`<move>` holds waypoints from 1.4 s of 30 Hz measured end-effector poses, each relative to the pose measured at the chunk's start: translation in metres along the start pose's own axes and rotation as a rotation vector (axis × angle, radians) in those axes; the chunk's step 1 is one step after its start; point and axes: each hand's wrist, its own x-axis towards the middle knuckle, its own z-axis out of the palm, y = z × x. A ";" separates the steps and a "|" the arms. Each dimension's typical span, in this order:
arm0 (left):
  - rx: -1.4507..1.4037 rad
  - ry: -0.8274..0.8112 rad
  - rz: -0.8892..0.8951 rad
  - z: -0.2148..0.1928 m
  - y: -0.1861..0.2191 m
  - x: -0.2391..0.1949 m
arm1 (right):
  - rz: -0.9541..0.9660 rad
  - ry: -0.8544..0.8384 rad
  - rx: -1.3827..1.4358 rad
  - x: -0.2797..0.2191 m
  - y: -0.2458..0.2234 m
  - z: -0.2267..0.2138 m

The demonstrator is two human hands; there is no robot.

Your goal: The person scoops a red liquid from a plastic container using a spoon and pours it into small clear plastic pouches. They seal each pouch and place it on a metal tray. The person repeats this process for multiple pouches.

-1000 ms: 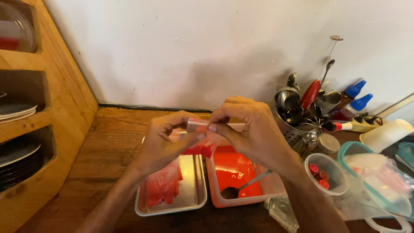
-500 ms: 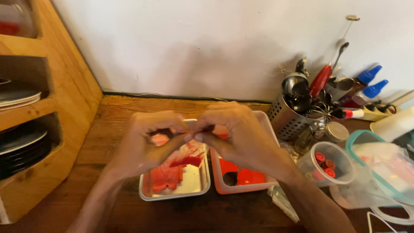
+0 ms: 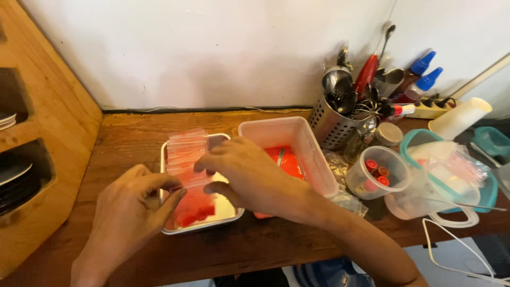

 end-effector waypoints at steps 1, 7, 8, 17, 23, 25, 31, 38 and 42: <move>-0.002 -0.001 0.006 0.000 -0.001 -0.001 | 0.005 0.002 -0.003 -0.006 -0.006 -0.023; 0.218 0.132 0.132 0.002 0.004 0.004 | 0.262 0.331 0.017 -0.062 0.027 -0.097; 0.167 0.175 0.218 0.001 0.009 0.008 | 0.320 0.264 -0.074 -0.072 0.037 -0.099; -0.075 0.371 0.578 0.011 0.038 0.071 | -0.115 -0.290 -0.254 -0.056 0.100 -0.030; -0.083 0.552 0.633 0.022 0.023 0.081 | -0.176 -0.421 -0.251 -0.047 0.115 -0.006; -0.061 0.565 0.618 0.024 0.015 0.081 | -0.204 -0.425 -0.249 -0.045 0.119 -0.001; -0.041 0.564 0.615 0.022 0.008 0.080 | -0.245 -0.439 -0.274 -0.038 0.119 0.008; -0.067 0.552 0.658 0.023 0.009 0.076 | -0.306 -0.450 -0.315 -0.034 0.116 0.010; -0.066 0.523 0.649 0.024 0.007 0.077 | -0.306 -0.427 -0.366 -0.032 0.103 -0.003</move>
